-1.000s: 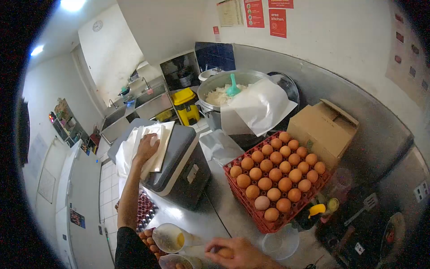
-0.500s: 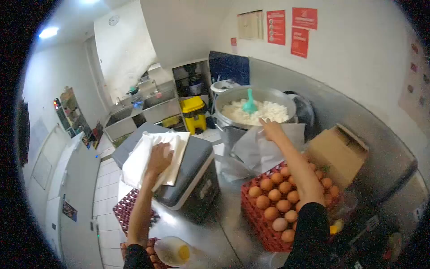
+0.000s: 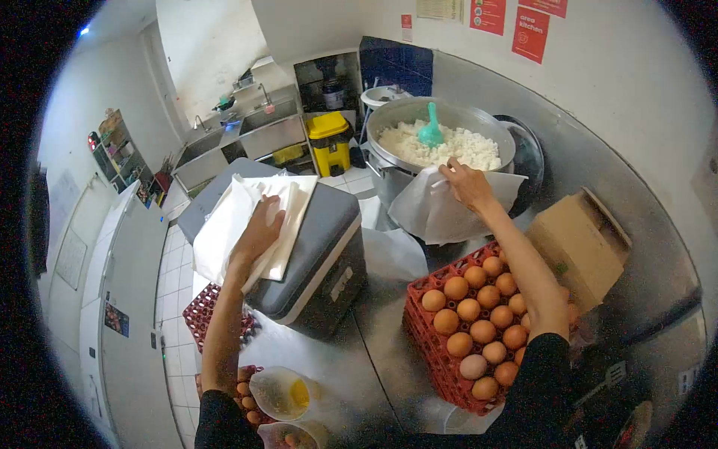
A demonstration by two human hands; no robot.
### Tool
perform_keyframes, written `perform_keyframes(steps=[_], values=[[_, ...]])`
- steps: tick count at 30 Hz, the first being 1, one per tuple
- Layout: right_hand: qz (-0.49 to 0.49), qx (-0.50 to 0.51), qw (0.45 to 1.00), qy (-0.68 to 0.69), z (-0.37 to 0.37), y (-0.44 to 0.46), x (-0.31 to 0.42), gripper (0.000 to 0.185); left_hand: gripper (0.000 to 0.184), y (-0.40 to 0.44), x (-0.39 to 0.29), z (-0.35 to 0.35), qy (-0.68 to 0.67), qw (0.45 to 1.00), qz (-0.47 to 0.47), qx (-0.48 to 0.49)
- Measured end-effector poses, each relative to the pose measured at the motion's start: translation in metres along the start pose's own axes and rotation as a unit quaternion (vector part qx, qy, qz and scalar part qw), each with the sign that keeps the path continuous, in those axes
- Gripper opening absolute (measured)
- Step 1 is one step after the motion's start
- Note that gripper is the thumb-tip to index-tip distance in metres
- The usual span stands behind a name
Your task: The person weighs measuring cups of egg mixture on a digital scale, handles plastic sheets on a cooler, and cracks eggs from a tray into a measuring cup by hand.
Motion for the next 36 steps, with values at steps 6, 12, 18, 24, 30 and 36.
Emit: perform_keyframes(steps=[6,12,18,24,30,36], values=[[-0.087,0.014,0.996,-0.022,0.016,0.014,0.039,0.028,0.055,0.001,0.010,0.003,0.047,0.999,-0.018,0.002],[-0.016,0.161,0.987,0.017,0.062,0.029,0.087,0.025,0.055,0.000,0.009,0.001,0.066,0.997,-0.028,-0.006],[0.039,0.259,0.965,-0.006,0.114,0.045,0.129,0.020,0.063,0.006,0.023,0.012,0.049,0.997,-0.048,0.017],[0.123,0.309,0.943,0.014,0.163,0.077,0.153,0.021,0.063,0.005,0.014,0.003,0.110,0.994,-0.009,0.000],[0.243,0.327,0.912,0.045,0.244,0.016,0.119,0.028,0.056,0.000,0.006,0.002,0.002,1.000,-0.003,-0.021],[0.416,0.263,0.851,0.180,0.268,-0.049,0.144,0.024,0.048,0.003,0.010,-0.037,0.090,0.980,-0.010,-0.179]])
Point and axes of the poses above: each hand's wrist, its own y-axis towards the middle knuckle, its own z-axis out of the palm, x = y × z, the point moved 8 cm from there along y, towards the middle knuckle, and after that the axes turned 8 degrees about y, right-handed, at the moved point
